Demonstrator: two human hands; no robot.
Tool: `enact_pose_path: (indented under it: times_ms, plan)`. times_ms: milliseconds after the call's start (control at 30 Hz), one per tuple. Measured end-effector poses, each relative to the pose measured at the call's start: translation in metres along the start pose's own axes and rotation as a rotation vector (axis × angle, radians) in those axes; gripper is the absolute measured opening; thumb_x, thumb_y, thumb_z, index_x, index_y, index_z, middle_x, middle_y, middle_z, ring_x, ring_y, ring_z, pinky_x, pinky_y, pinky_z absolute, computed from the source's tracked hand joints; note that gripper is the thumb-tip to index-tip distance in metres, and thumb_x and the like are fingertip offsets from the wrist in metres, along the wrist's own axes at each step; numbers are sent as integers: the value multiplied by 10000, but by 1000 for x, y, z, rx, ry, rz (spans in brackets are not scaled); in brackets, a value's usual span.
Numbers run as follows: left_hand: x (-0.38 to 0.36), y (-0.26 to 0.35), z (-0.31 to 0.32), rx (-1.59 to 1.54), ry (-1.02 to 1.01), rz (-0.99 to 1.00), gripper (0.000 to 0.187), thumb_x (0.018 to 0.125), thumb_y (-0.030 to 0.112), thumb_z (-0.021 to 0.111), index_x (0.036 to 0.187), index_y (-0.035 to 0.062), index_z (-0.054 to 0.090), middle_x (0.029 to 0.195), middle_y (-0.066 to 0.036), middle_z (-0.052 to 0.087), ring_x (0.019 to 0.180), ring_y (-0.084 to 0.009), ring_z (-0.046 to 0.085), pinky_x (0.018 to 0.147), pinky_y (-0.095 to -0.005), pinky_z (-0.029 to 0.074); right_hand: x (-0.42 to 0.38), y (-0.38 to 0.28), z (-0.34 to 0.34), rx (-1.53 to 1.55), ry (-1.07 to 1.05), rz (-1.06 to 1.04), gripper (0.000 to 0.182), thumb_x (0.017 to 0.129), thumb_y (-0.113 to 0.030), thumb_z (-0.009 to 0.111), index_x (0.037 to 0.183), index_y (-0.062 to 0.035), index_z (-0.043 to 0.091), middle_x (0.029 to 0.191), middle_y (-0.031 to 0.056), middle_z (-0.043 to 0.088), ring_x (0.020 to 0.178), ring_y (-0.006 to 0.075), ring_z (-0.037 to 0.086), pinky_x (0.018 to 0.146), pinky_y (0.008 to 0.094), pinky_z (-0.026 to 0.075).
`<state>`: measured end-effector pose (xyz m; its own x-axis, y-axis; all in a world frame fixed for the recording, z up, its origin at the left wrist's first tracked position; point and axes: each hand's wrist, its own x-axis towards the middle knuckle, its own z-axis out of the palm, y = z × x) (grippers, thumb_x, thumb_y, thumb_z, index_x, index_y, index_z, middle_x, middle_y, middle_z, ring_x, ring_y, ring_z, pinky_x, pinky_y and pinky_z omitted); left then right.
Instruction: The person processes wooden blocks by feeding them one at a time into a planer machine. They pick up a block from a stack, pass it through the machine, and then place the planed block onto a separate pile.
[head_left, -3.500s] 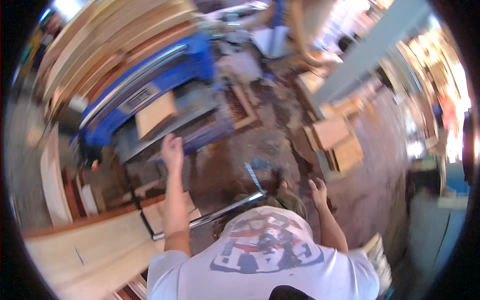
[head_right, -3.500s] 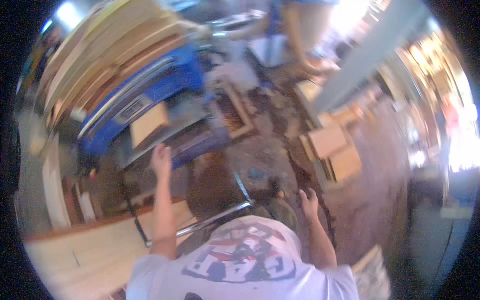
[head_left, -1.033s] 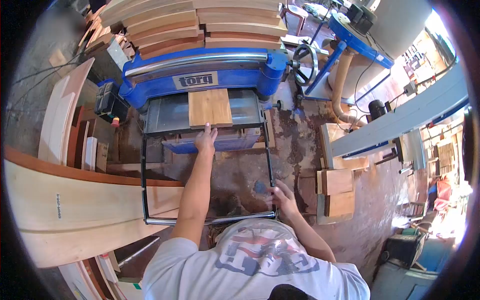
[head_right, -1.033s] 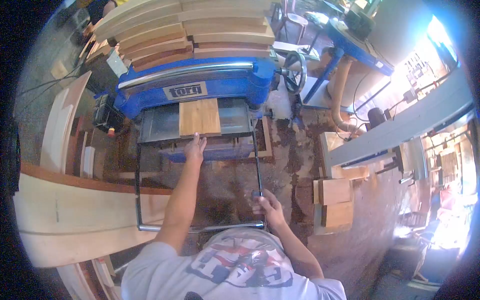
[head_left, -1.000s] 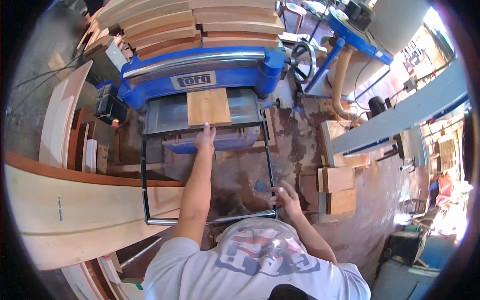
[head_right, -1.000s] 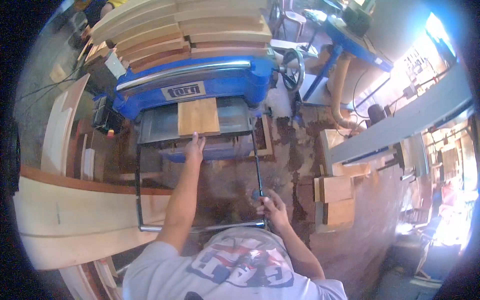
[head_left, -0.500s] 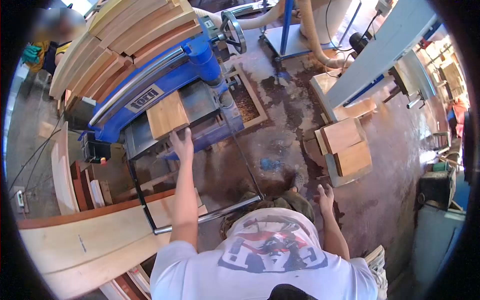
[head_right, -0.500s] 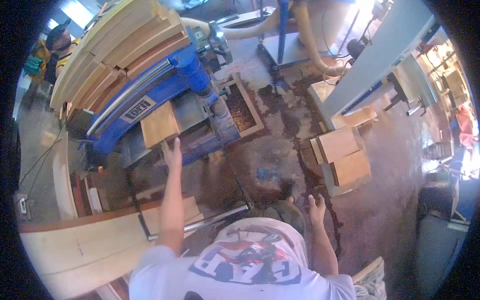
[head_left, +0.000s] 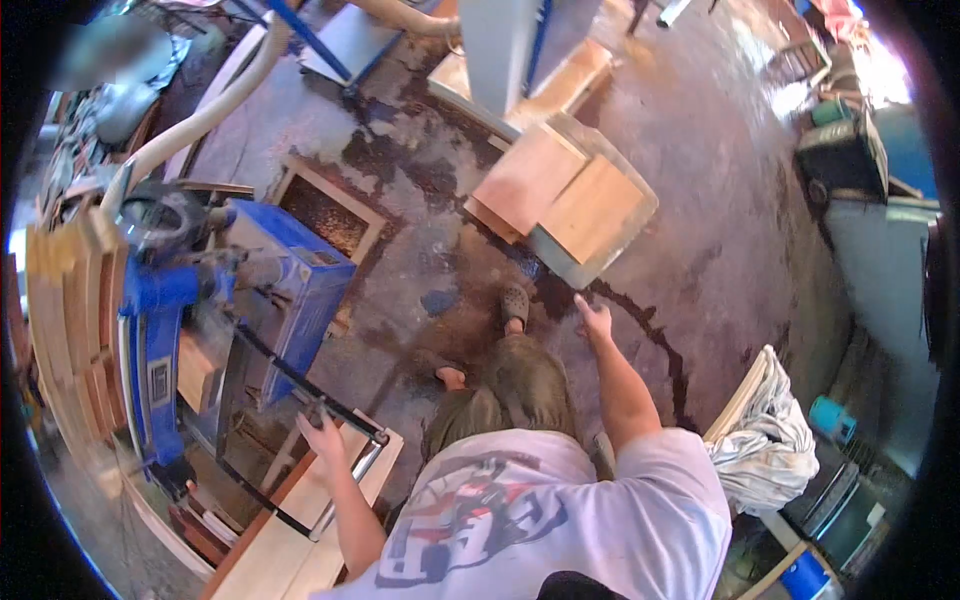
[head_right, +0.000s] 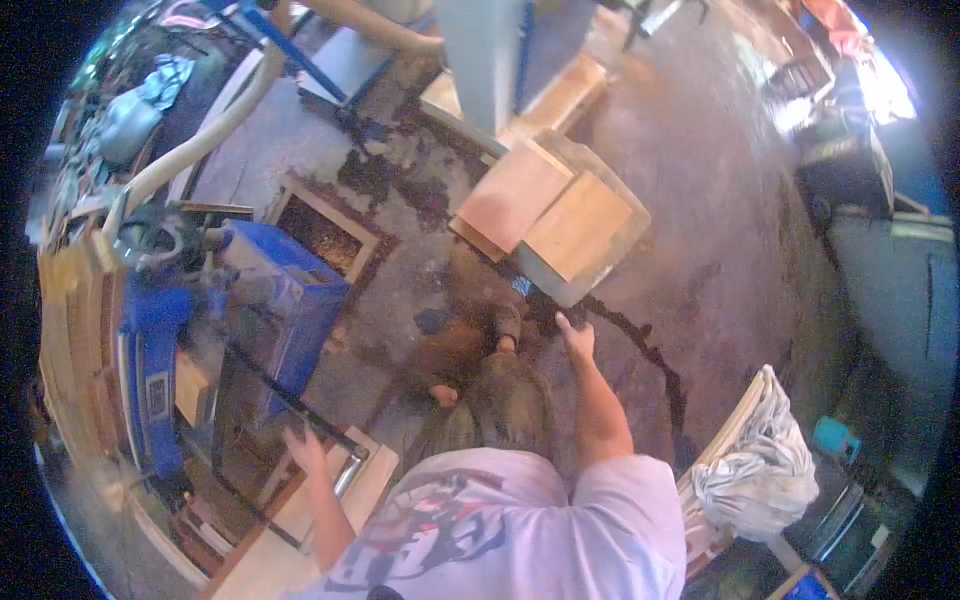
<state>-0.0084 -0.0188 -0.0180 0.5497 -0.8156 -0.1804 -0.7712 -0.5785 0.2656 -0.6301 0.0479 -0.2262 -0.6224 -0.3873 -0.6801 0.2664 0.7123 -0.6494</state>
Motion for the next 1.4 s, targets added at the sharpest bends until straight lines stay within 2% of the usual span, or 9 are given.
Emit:
enact_pose_path:
  times_ms: [33,133,300,400,600,867,1067,1267,1400]
  plan:
    - [-33,17,-13,58,-90,-6,684,951,337,622,1431,-98,405,1547,-287,313,1445,-413,290,1190,-449,251,24,9,8,50,8,-10,803,734,-509,848,1223,45,534,875,93,579,654,175,572,499,328,478]
    - [-88,31,-20,175,-164,26,638,946,302,626,1415,-89,439,1555,-295,293,1444,-413,295,1187,-454,247,76,-33,38,193,95,374,731,761,-417,852,1245,68,599,1128,141,666,1010,229,638,840,376,521]
    - [-114,-7,-35,229,-136,56,610,942,300,629,1383,-93,481,1553,-305,288,1427,-422,329,1146,-468,308,170,-11,87,162,123,-72,726,707,-336,905,1227,76,610,1156,143,674,997,228,650,772,374,541]
    - [-129,22,-45,233,-97,-28,613,949,336,624,1380,-81,494,1554,-297,292,1415,-430,344,1110,-488,353,158,-36,78,53,78,-54,537,731,-270,905,1033,107,670,1037,108,704,909,239,665,824,309,530]
    - [-134,35,-46,235,-144,-85,616,952,387,621,1358,-64,521,1551,-291,300,1409,-434,350,1103,-494,360,219,43,33,103,82,3,515,781,-203,857,1163,43,613,927,100,682,708,151,648,565,287,536]
    - [-134,-13,-47,146,-48,32,521,936,306,643,1310,-46,558,1536,-271,347,1412,-417,355,1142,-488,306,94,-145,-67,369,-189,198,377,865,-298,727,1081,0,645,840,32,655,613,101,553,511,234,424]
    - [-115,35,-55,-64,166,380,476,909,163,667,1338,-2,542,1494,-230,436,1389,-375,405,1152,-483,312,-131,-171,-65,89,-323,-226,356,828,-281,744,1056,-16,679,791,4,649,674,93,568,614,260,453]
    - [-94,71,-70,-1361,-509,250,580,983,226,621,1460,-10,391,1437,-157,502,1310,-252,494,1090,-384,393,-334,-184,63,160,-803,-319,495,769,-263,767,1145,41,658,983,74,713,826,124,637,729,271,488]
    - [-78,41,-132,-1380,-424,230,593,977,326,637,1416,-14,428,1336,-136,558,1233,-201,526,1026,-343,427,-403,-179,179,30,-1170,-283,544,799,-264,756,1214,56,609,1029,91,695,885,152,643,746,285,498]
